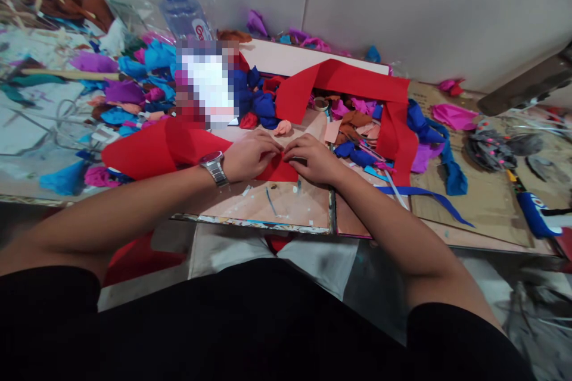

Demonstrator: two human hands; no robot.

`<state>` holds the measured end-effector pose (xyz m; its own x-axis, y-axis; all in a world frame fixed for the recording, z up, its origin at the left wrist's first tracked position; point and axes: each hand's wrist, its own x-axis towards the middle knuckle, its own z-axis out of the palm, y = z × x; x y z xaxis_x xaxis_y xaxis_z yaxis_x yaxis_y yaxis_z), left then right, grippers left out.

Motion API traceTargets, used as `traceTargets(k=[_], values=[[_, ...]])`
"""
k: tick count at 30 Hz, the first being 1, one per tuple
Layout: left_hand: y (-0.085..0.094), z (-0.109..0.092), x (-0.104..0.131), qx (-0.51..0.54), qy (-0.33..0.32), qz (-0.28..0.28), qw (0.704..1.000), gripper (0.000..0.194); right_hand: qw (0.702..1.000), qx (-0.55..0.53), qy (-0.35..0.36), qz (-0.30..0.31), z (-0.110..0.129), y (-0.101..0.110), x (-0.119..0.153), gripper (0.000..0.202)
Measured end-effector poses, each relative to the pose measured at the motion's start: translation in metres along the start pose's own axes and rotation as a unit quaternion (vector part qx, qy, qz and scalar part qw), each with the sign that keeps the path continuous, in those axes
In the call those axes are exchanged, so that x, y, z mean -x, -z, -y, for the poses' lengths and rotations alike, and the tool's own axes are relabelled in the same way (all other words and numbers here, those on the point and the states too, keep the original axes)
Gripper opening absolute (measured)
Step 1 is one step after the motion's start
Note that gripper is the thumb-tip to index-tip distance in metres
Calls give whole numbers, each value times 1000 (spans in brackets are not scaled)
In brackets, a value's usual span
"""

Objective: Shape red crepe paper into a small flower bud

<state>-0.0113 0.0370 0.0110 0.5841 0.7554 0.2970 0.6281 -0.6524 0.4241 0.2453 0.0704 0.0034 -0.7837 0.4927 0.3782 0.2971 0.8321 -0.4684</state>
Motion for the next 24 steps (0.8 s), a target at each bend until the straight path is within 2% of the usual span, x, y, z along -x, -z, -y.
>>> traceTargets(k=[11,24], values=[[2,-1,-2,-3,8,6,1000,38,1000,3,-9,5,3,1,-1,19],[5,-6,-1,-13,15,-13,1000,38,999,11,-31,-21,3,-1,0,23]])
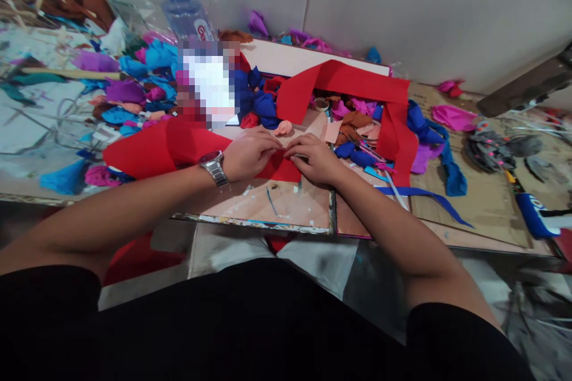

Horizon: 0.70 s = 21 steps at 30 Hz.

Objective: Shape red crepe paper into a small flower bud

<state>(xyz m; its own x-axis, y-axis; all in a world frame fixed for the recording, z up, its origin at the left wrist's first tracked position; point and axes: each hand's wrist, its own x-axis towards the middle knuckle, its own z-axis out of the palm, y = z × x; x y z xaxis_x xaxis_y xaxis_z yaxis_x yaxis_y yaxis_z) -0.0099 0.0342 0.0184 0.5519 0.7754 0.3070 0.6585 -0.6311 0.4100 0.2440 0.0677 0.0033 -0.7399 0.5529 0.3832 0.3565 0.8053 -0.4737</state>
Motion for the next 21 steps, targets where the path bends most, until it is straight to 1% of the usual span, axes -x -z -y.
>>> traceTargets(k=[4,10,17,21], values=[[-2,3,3,-15,0,6,1000,34,1000,16,-8,-3,-1,-1,0,25],[-4,4,6,-52,24,10,998,31,999,28,-19,12,-4,-2,2,26],[-4,3,6,-53,23,13,998,36,999,30,-32,11,-2,0,1,26],[-2,0,4,-30,38,21,999,41,999,36,-38,1,-3,0,0,29]])
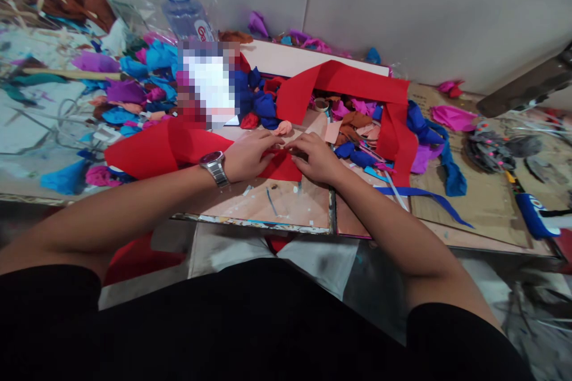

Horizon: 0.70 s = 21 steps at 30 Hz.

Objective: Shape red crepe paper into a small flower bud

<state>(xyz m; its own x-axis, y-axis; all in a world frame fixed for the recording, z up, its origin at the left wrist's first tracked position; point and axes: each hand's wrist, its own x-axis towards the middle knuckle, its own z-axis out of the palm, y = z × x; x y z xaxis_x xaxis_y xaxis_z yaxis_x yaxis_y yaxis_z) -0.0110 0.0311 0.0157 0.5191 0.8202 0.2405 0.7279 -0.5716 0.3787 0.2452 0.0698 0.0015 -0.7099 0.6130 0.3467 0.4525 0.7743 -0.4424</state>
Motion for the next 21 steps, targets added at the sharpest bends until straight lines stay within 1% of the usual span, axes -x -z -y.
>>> traceTargets(k=[7,12,15,18,21], values=[[4,-3,-2,34,12,-8,999,49,1000,3,-15,-11,-1,-2,0,32],[4,-1,-2,5,22,-28,999,54,1000,6,-22,-15,0,-2,0,15],[4,1,-1,4,20,-34,999,54,999,0,-28,-25,1,-2,0,13],[4,0,1,5,-4,-31,999,50,999,-11,-25,-28,4,-2,-1,13],[3,-1,1,19,-37,-25,999,37,1000,-12,-9,-14,9,-1,-1,15]])
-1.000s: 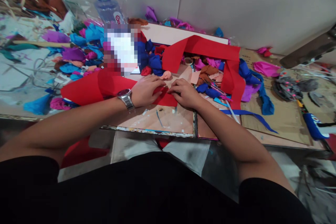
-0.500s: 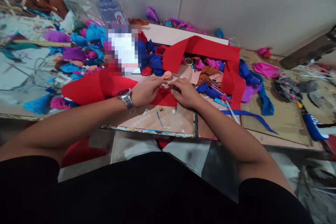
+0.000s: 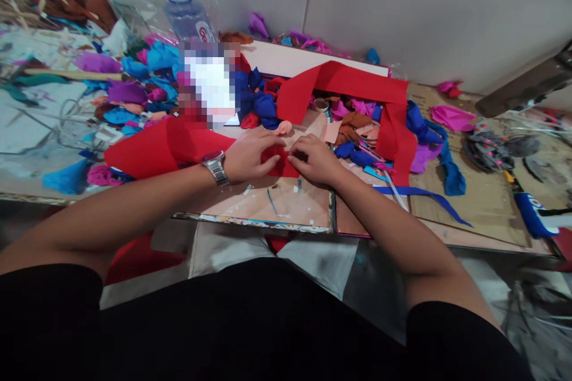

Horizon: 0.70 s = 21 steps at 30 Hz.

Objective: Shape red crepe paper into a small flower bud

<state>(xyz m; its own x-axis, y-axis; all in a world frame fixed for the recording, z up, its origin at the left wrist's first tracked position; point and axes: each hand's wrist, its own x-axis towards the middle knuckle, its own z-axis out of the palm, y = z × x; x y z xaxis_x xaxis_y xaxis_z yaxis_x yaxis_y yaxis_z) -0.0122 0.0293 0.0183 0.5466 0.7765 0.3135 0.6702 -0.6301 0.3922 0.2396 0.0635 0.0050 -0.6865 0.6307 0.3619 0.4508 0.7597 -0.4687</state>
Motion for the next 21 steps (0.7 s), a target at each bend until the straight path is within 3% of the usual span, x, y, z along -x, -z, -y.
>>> traceTargets(k=[5,14,21], values=[[-2,1,-1,19,0,4,1000,29,1000,6,3,7,11,-2,0,18],[-2,4,-3,55,89,-30,994,34,987,-114,-100,-43,20,-4,4,31],[-4,3,-2,76,38,-27,996,31,993,-83,-61,-49,22,-4,5,28]])
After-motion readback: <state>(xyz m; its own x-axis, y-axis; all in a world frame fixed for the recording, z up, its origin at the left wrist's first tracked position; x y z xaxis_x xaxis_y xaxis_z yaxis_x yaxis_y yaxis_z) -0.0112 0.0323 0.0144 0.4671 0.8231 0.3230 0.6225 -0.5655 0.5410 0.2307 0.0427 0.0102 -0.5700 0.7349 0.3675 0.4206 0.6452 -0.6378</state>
